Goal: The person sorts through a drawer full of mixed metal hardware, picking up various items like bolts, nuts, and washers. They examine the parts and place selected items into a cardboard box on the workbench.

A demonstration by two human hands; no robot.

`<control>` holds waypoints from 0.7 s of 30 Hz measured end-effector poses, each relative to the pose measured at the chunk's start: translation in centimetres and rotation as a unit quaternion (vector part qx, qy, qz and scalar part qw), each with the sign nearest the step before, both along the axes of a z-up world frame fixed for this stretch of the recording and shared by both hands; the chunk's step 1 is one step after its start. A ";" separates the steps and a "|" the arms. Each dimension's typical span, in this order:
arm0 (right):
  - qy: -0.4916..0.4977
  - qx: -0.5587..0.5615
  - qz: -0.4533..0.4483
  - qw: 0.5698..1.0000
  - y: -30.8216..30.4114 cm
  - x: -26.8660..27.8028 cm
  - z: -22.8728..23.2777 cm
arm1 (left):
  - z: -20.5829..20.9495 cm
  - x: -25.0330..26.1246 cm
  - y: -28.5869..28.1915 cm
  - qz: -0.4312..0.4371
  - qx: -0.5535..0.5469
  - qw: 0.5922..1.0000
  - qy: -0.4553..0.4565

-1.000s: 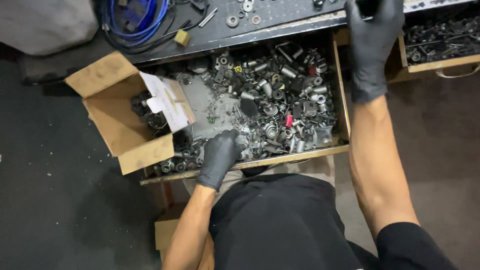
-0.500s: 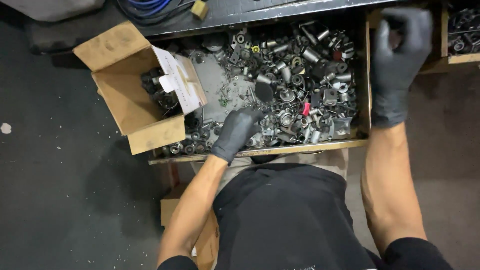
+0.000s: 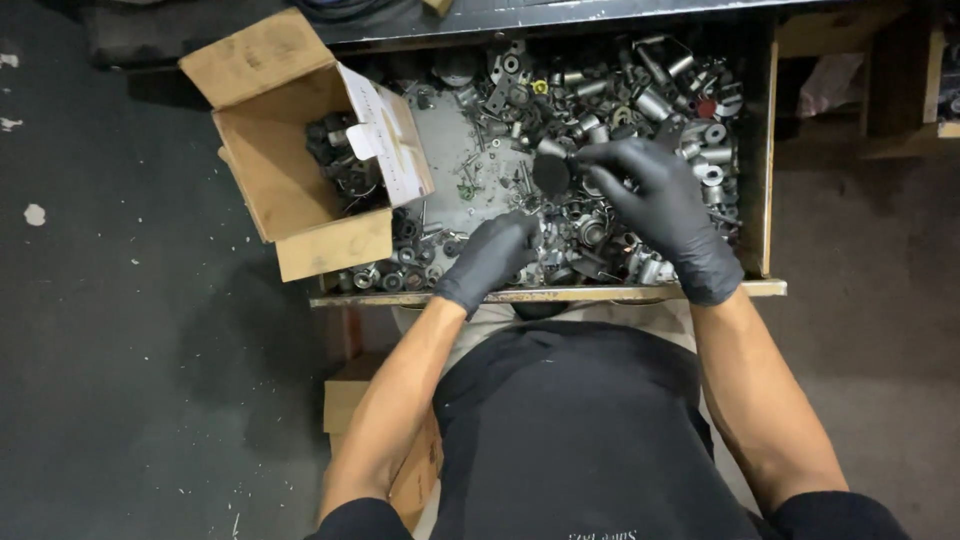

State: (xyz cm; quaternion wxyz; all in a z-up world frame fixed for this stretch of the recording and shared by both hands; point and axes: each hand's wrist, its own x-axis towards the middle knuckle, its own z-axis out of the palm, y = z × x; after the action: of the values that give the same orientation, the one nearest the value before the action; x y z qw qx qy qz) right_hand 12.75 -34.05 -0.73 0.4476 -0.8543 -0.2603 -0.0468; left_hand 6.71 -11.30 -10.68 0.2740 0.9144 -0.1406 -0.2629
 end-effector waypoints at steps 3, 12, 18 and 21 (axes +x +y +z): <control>0.033 -0.025 0.004 0.999 -0.2 -0.9 -0.3 | -2.1 -0.3 0.4 0.025 0.004 0.999 -0.047; 0.102 -0.022 0.010 0.995 -0.7 -1.4 -0.5 | -5.7 0.1 -0.2 -0.028 0.116 0.975 -0.189; 0.145 0.020 -0.023 0.989 -0.6 -1.8 0.4 | -8.0 0.5 0.0 -0.028 0.102 0.973 -0.207; 0.163 0.039 -0.018 0.986 -1.3 -2.0 -0.1 | -7.4 0.4 0.2 -0.035 0.102 0.974 -0.201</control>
State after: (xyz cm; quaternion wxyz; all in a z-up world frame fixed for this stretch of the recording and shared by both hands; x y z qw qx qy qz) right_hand 10.79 -35.39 -0.87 0.5159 -0.8371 -0.1658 0.0752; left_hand 7.13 -11.12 -18.12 0.1360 0.9662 -0.1971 -0.0961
